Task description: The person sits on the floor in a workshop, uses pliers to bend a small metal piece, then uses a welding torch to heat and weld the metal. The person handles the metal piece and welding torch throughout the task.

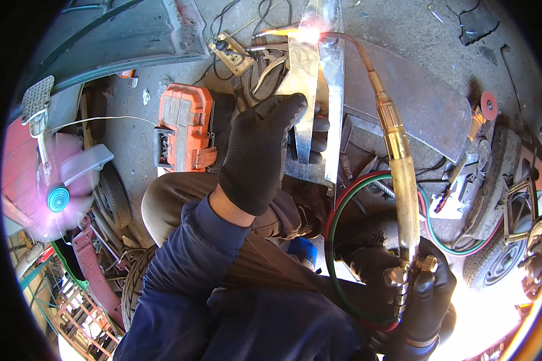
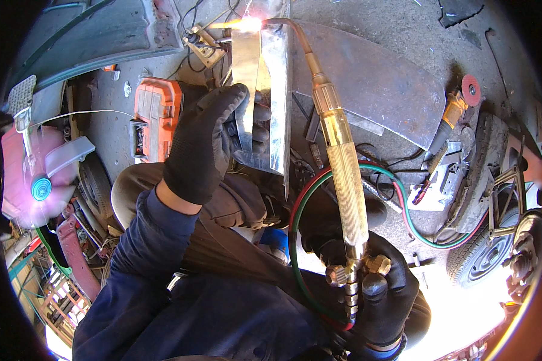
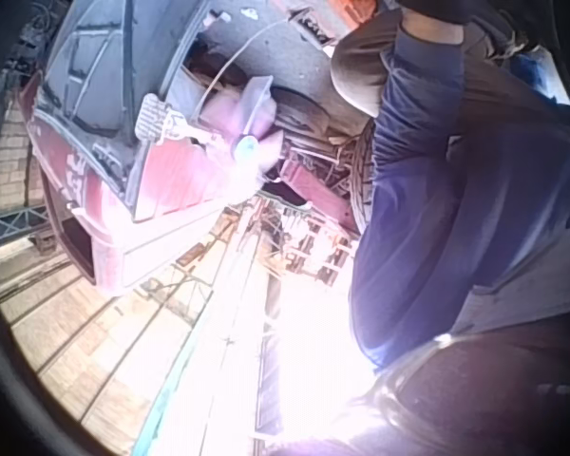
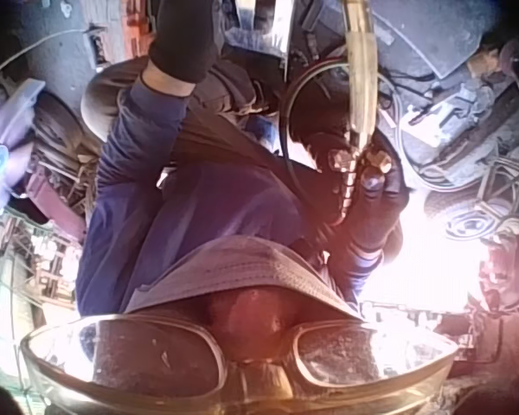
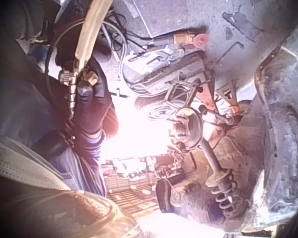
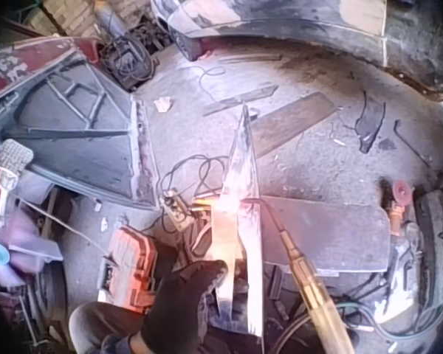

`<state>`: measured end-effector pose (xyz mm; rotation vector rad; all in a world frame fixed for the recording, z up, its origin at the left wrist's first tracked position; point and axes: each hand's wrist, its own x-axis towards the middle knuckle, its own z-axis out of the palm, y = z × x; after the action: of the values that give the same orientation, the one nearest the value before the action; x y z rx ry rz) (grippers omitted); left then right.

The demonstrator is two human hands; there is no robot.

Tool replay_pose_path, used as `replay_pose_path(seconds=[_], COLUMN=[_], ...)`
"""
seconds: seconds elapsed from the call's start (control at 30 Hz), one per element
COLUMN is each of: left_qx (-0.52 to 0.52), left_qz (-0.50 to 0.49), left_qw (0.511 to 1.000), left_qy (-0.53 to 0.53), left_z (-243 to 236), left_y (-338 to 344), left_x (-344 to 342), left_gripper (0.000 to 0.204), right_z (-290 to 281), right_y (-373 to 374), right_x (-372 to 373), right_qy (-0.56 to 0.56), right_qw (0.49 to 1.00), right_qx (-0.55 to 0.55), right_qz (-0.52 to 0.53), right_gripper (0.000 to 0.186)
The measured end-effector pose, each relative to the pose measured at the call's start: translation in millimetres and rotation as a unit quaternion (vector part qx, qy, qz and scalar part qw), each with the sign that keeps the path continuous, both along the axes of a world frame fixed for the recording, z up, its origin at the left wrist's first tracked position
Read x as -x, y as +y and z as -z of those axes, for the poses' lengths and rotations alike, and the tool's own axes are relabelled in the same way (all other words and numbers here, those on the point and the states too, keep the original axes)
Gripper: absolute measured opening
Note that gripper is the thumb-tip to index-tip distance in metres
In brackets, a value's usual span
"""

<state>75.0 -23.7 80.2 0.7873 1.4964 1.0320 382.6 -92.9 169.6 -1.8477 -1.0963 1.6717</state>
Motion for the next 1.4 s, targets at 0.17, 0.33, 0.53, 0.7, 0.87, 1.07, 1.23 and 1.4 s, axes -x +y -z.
replay_pose_path(seconds=[0.17, 0.33, 0.53, 0.7, 0.87, 1.07, 1.23, 1.4], left_qx=[-0.052, -0.091, -0.111, -0.110, -0.096, -0.112, -0.052, -0.132], left_qz=[0.048, 0.089, 0.112, 0.112, 0.076, 0.088, 0.066, 0.099], left_qw=[0.990, 0.961, 0.937, 0.933, 0.963, 0.950, 0.972, 0.939], left_qy=[0.126, 0.246, 0.312, 0.324, 0.241, 0.278, 0.218, 0.303], left_z=[4, 11, 13, 13, 14, 15, 14, 13], left_y=[-2, -3, -4, -4, -3, -1, -2, 2], left_x=[3, 8, 11, 10, 9, 9, 8, 9], left_gripper=[0.026, 0.027, 0.028, 0.029, 0.028, 0.029, 0.029, 0.029], right_z=[3, 5, 5, 6, 7, 4, 2, 3], right_y=[0, -1, -2, -3, -4, 0, 2, 0], right_x=[4, 3, 0, 0, 1, 3, 6, 8], right_qy=[0.062, 0.062, 0.054, 0.055, 0.039, 0.067, 0.058, 0.058], right_qw=[0.997, 0.997, 0.998, 0.998, 0.998, 0.996, 0.997, 0.996], right_qx=[-0.010, -0.018, -0.012, -0.018, -0.031, -0.003, 0.004, -0.012], right_qz=[0.041, 0.043, 0.035, 0.037, 0.037, 0.050, 0.053, 0.062], right_gripper=[0.090, 0.089, 0.086, 0.086, 0.087, 0.090, 0.091, 0.090])
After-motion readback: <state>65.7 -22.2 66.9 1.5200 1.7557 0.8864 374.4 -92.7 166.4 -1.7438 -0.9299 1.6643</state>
